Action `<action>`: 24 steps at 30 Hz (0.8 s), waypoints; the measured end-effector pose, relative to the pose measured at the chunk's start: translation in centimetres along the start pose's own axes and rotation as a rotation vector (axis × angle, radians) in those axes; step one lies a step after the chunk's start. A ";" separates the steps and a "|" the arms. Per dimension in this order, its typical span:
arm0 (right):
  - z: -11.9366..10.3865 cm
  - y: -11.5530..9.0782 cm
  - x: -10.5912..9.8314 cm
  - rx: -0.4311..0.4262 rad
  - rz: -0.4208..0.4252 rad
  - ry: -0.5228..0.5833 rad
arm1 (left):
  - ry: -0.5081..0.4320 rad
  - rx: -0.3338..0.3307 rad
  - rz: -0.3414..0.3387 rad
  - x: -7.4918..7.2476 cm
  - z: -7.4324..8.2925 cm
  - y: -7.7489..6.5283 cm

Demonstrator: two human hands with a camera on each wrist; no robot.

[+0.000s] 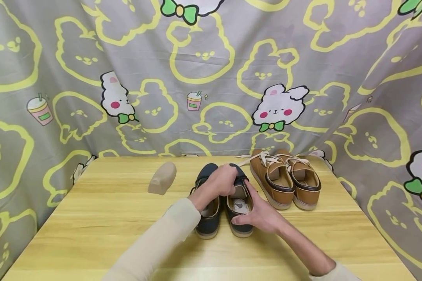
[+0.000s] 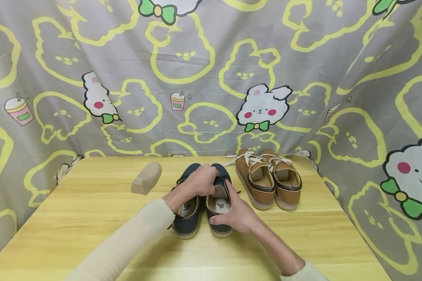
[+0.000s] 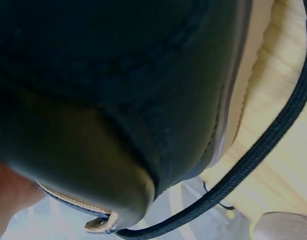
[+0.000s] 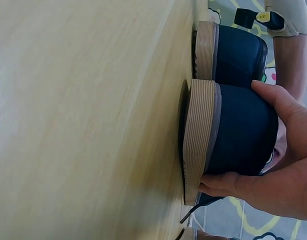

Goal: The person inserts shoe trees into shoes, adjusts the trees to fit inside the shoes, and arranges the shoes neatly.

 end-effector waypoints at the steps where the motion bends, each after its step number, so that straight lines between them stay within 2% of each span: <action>1: 0.0 0.0 0.0 0.002 0.000 0.005 | 0.009 0.003 0.003 0.0 0.0 0.0; 12: -0.2 0.1 0.1 0.013 -0.012 0.023 | 0.095 -0.006 0.031 0.0 0.5 0.0; 18: -0.2 0.2 0.1 0.007 -0.013 0.016 | 0.122 -0.055 0.030 0.0 0.6 -0.3; 24: 0.0 0.0 0.0 0.003 -0.001 -0.015 | 0.109 -0.093 0.025 0.3 1.0 -1.2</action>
Point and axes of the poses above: each hand's wrist, its own y-axis towards the middle knuckle, its own x-axis out of the palm, z = x × y, the point moved 5 cm from there along y, towards the middle knuckle, and after that the axes turned 6 degrees about z, right-handed, at the moved point
